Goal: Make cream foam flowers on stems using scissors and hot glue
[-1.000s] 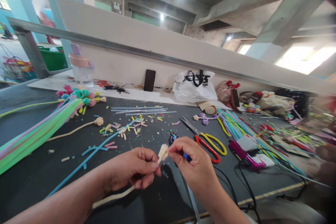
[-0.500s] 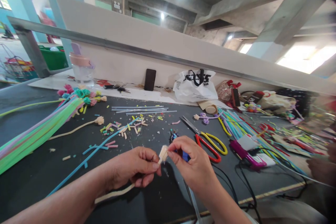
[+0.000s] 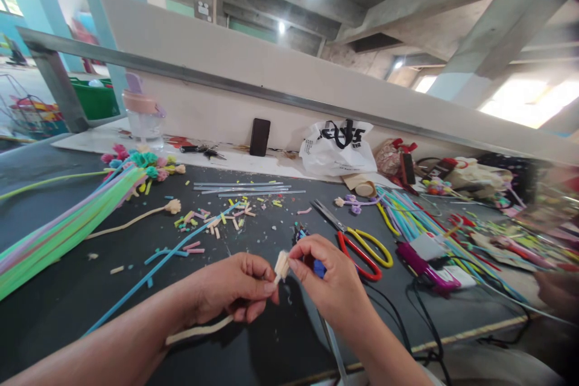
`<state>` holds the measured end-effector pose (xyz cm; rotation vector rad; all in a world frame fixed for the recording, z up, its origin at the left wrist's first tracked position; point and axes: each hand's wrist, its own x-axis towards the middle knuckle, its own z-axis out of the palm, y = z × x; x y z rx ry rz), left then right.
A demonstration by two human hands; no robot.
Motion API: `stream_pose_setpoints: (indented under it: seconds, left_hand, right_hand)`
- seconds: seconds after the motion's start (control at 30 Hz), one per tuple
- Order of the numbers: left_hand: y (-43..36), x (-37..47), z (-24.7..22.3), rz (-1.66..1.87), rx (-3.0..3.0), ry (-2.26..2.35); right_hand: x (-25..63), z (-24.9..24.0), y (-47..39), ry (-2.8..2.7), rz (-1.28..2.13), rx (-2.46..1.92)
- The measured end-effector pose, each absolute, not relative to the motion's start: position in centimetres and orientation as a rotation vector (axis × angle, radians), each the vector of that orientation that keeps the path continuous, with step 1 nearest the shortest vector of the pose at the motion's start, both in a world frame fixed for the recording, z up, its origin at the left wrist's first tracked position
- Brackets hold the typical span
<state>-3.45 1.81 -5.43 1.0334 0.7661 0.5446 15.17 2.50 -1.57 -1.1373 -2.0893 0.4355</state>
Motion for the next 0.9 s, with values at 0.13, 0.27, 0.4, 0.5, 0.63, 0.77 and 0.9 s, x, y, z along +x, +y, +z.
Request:
stream_pose_setpoints:
  seconds: [0.13, 0.27, 0.4, 0.5, 0.63, 0.77, 0.9]
  left_hand:
    - [1.82, -3.44, -5.41, 0.537, 1.043, 0.768]
    - [1.85, -3.41, -5.46, 0.538, 1.045, 0.755]
    - [1.90, -3.41, -5.53, 0.526, 1.057, 0.759]
    - [1.91, -3.44, -5.59, 0.519, 1.058, 0.756]
    - [1.89, -3.49, -5.62, 0.518, 1.065, 0.749]
    - [1.88, -3.50, -5.62, 0.515, 1.057, 0.751]
    - [1.95, -3.55, -5.61, 0.550, 1.044, 0.728]
  right_hand:
    - [15.00, -1.60, 2.63, -2.087, 0.447, -1.128]
    - [14.94, -1.66, 2.64, -2.085, 0.460, -1.128]
    - [15.02, -1.78, 2.60, -2.082, 0.487, -1.144]
    - [15.05, -1.84, 2.59, -2.064, 0.519, -1.174]
    - [14.98, -1.91, 2.64, -2.045, 0.560, -1.195]
    - [14.96, -1.89, 2.58, -2.035, 0.573, -1.179]
    - [15.15, -1.59, 2.44, -1.986, 0.580, -1.125]
